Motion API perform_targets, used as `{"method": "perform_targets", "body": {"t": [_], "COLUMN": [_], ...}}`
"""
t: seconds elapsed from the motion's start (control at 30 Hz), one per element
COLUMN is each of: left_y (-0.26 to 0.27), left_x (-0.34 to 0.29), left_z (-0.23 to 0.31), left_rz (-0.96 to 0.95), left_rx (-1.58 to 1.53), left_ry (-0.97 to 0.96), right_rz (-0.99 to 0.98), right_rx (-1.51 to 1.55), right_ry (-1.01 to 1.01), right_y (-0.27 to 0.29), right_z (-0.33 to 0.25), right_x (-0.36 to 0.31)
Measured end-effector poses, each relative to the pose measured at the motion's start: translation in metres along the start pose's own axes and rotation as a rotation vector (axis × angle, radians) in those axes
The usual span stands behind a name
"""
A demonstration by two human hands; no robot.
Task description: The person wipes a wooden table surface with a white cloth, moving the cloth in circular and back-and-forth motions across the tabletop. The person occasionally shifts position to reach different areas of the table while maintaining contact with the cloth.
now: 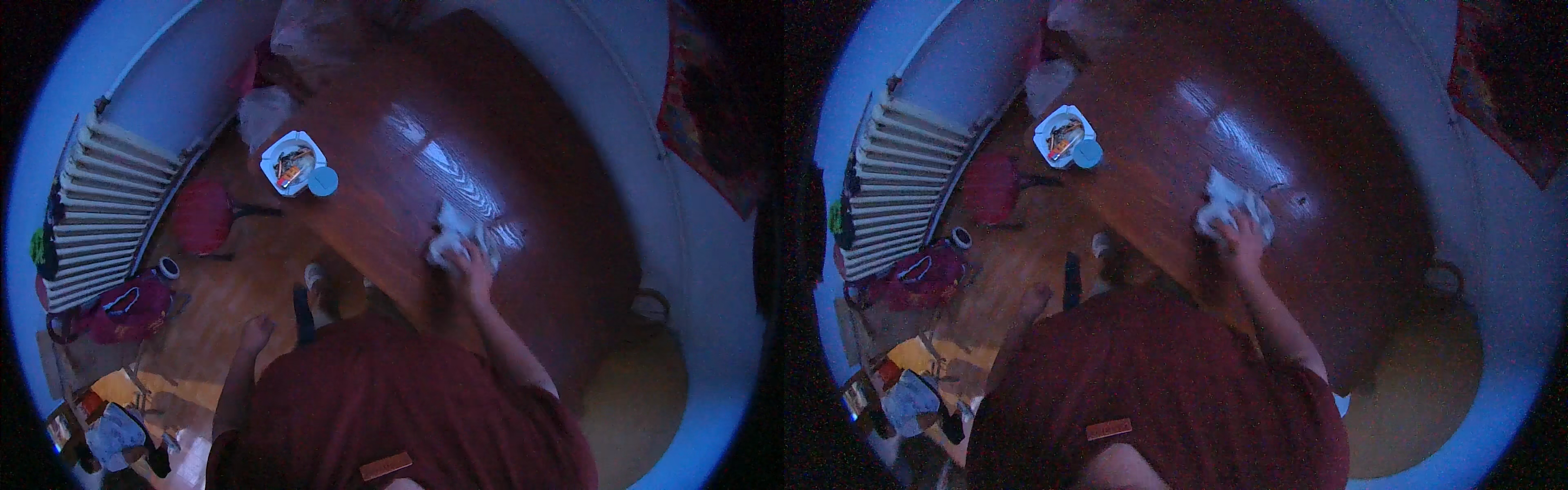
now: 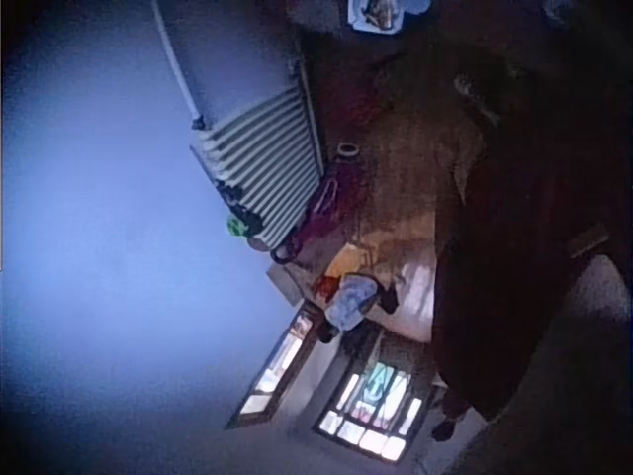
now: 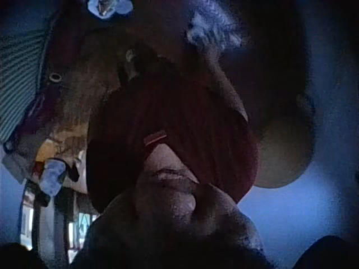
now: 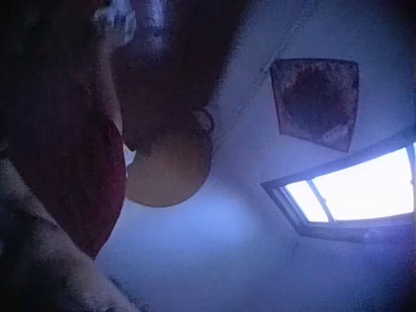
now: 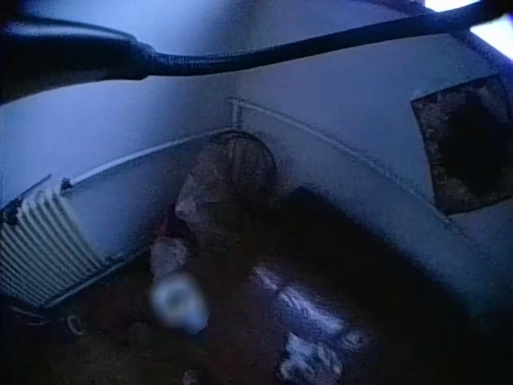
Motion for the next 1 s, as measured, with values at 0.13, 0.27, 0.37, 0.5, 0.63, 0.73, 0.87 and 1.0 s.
{"method": "perform_targets", "body": {"t": [0.13, 0.27, 0.37, 0.5, 0.63, 0.73, 0.87, 1.0], "left_y": [0.013, -0.005, 0.007, 0.025, 0.016, 0.008, -0.025, -0.009], "left_x": [-0.035, -0.029, -0.034, -0.045, -0.044, -0.047, -0.016, -0.037], "left_z": [0.112, 0.055, 0.049, 0.067, 0.086, 0.121, 0.046, 0.110], "left_rz": [-0.146, -0.159, -0.119, -0.057, -0.078, -0.120, -0.127, -0.053], "left_rx": [-0.033, 0.174, 0.259, 0.340, 0.095, 0.112, -0.040, 0.222], "left_ry": [0.136, 0.096, 0.062, -0.057, 0.123, 0.271, 0.082, -0.125], "right_rz": [-0.037, 0.057, 0.005, 0.013, 0.162, 0.201, 0.105, 0.178], "right_rx": [-0.019, 0.005, -0.029, 0.027, 0.046, -0.034, -0.088, -0.030], "right_ry": [-0.154, -0.092, -0.051, 0.011, -0.010, -0.175, -0.298, -0.213], "right_y": [0.022, 0.003, -0.012, -0.010, 0.000, 0.023, 0.021, 0.019], "right_z": [0.013, -0.003, -0.021, -0.020, 0.043, 0.112, 0.120, 0.081], "right_x": [-0.039, 0.075, 0.158, 0.160, 0.058, -0.051, -0.051, 0.054]}}
Point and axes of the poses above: each hand's wrist, its own x-axis towards the middle knuckle, its own y-axis out of the back of the hand, z = x × y, the point moved 7 cm from there along x, towards the middle knuckle, and after that the axes turned 1 degree about -x, right-handed, at the moved point
